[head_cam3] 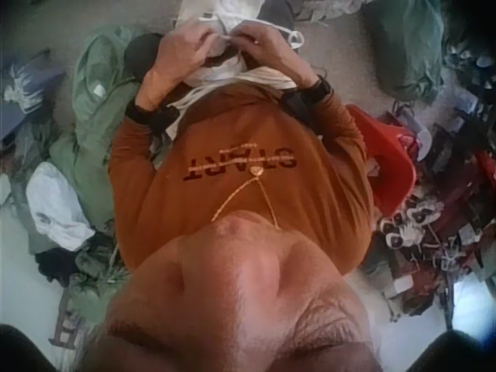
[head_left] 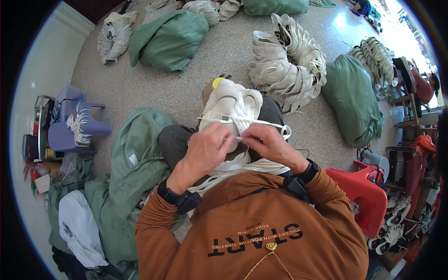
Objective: The recorder is lacing white sneakers in a factory setting.
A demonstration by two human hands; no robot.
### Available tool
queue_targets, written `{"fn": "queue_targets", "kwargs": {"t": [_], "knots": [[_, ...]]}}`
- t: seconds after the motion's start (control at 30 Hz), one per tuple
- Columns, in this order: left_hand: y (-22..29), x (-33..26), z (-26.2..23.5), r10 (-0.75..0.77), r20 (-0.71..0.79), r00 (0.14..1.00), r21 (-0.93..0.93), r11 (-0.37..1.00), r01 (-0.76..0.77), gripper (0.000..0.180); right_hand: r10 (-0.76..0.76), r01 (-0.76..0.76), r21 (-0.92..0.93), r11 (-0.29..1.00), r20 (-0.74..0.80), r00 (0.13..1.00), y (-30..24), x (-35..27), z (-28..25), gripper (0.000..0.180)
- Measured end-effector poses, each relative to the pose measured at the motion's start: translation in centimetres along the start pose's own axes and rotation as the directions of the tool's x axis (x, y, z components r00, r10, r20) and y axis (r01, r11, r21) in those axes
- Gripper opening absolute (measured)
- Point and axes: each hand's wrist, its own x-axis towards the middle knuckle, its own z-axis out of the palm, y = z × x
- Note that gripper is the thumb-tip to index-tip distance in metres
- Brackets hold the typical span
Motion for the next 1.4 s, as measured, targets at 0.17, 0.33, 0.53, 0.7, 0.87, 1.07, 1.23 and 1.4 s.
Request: {"fn": "queue_targets", "kwargs": {"t": [0.17, 0.33, 0.53, 0.7, 0.87, 1.07, 1.23, 1.4], "knots": [[-1.5, 2.6, -0.8, 0.102, -0.101, 0.990, 0.214, 0.974, -0.079, 0.012, 0.341, -0.270, 0.437, 0.858, -0.089, 0.936, 2.6, 0.7, 0.5, 0.016], [-3.1, 2.8, -1.2, 0.096, 0.106, 0.990, 0.259, 0.958, -0.121, 0.012, 0.362, -0.257, 0.521, 0.814, -0.110, 0.925, 2.5, 1.8, 1.7, 0.017], [-3.0, 2.2, -2.5, 0.048, 0.349, 0.936, -0.070, 0.997, -0.025, 0.018, 0.387, -0.281, 0.559, 0.780, -0.079, 0.919, 2.4, 2.5, 1.6, 0.016], [-6.2, 2.9, -1.5, -0.127, -0.173, 0.977, -0.161, 0.982, 0.099, 0.033, 0.361, -0.311, 0.553, 0.773, 0.019, 0.932, 2.5, 2.9, 1.9, 0.014], [-7.3, 4.0, -0.8, -0.274, 0.063, 0.960, -0.325, 0.904, 0.279, 0.037, 0.349, -0.310, 0.490, 0.815, 0.013, 0.937, 2.7, 2.6, 1.8, 0.014], [-7.7, 4.7, -0.7, -0.094, -0.016, 0.995, -0.251, 0.964, 0.087, 0.043, 0.355, -0.301, 0.488, 0.819, -0.018, 0.935, 2.3, 2.6, 2.1, 0.015], [-8.0, 5.4, -0.8, -0.286, 0.225, 0.931, -0.537, 0.761, 0.364, 0.052, 0.326, -0.284, 0.460, 0.841, -0.011, 0.945, 2.6, 2.4, 2.3, 0.014], [-5.9, 5.1, -1.4, -0.212, 0.222, 0.952, -0.725, 0.617, 0.306, 0.055, 0.305, -0.266, 0.390, 0.882, -0.042, 0.951, 2.8, 2.3, 2.5, 0.012]]}}
